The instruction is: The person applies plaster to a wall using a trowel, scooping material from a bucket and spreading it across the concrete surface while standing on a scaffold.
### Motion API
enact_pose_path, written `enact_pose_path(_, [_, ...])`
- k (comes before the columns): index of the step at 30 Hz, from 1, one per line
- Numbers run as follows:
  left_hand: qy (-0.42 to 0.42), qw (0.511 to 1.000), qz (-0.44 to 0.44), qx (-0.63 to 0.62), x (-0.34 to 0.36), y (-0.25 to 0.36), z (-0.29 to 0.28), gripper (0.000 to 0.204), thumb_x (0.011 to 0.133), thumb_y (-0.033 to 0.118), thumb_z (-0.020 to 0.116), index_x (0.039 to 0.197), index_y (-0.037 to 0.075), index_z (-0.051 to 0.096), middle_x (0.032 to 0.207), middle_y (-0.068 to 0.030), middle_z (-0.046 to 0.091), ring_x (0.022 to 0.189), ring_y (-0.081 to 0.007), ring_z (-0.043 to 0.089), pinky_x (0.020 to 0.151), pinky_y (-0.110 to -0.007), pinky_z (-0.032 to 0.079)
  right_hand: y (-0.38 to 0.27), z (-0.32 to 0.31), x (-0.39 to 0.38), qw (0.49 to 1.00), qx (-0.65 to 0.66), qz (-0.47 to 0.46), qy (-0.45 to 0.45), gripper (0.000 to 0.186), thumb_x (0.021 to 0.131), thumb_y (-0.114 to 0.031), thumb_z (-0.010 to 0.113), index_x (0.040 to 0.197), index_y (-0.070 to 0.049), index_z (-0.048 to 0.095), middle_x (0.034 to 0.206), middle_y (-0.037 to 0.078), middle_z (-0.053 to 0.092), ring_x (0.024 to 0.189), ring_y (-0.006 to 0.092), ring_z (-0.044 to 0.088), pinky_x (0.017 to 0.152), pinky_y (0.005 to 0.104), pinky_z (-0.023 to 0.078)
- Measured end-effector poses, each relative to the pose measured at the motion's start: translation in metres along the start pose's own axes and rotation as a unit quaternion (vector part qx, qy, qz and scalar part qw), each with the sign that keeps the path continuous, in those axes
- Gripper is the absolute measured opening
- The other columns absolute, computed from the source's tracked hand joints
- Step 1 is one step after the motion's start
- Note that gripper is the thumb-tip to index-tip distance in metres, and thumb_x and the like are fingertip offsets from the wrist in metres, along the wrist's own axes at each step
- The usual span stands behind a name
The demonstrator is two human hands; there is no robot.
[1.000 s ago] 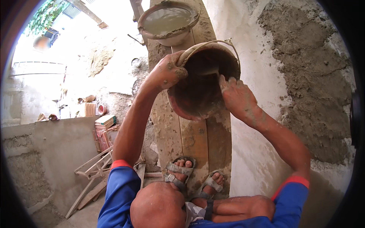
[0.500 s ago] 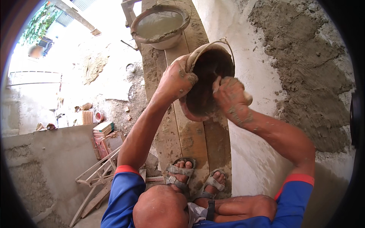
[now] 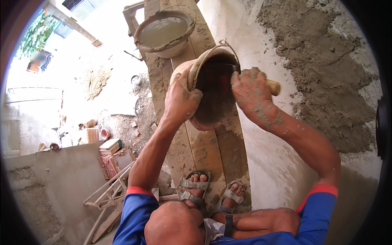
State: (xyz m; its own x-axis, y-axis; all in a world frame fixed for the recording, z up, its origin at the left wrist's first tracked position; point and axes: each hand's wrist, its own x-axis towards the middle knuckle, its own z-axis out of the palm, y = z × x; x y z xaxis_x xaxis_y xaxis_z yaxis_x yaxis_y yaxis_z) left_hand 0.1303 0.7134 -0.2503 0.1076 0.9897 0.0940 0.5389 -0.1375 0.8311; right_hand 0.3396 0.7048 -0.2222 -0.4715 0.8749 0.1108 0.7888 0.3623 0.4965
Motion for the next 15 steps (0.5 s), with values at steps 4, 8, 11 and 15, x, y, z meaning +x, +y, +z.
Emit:
enact_pose_path(4, [0.011,0.999,0.041,0.000,-0.004,0.014,-0.001,0.070,0.069,0.005,0.062,0.137,0.011,0.048,0.127,-0.0256,0.051,0.116,-0.0425,0.053,0.098,-0.045,0.044,-0.016,-0.005,-0.003,0.989,-0.067,-0.069,-0.110,0.021,0.077,-0.011,0.061,0.097,-0.005,0.063,0.081,0.010,0.061,0.074,0.0209,0.059,0.064,0.0320,0.048])
enact_pose_path(8, [0.044,0.991,0.083,0.092,-0.007,0.023,0.004,0.075,0.066,0.002,0.064,0.138,0.017,0.048,0.140,-0.0293,0.042,0.119,-0.0435,0.052,0.098,-0.045,0.046,-0.008,0.007,-0.008,0.987,0.047,-0.108,-0.105,0.013,0.075,-0.012,0.061,0.086,-0.008,0.068,0.078,0.010,0.066,0.068,0.0196,0.065,0.054,0.0335,0.047])
enact_pose_path(11, [0.012,0.992,0.102,0.073,-0.018,0.032,-0.007,0.075,0.066,0.003,0.065,0.138,0.019,0.050,0.143,-0.0303,0.037,0.116,-0.0450,0.055,0.095,-0.044,0.050,0.012,0.005,-0.003,0.970,0.177,-0.134,-0.101,0.016,0.077,-0.010,0.059,0.089,-0.004,0.068,0.081,0.015,0.068,0.071,0.0257,0.069,0.057,0.0392,0.052])
enact_pose_path(15, [-0.041,0.995,0.083,0.046,-0.023,0.047,-0.015,0.074,0.062,0.000,0.059,0.135,0.015,0.053,0.144,-0.0243,0.041,0.129,-0.0400,0.045,0.104,-0.042,0.042,0.023,0.028,-0.011,0.929,0.304,-0.094,-0.189,0.019,0.083,-0.010,0.055,0.098,-0.002,0.064,0.082,0.020,0.066,0.077,0.0371,0.067,0.068,0.0487,0.054])
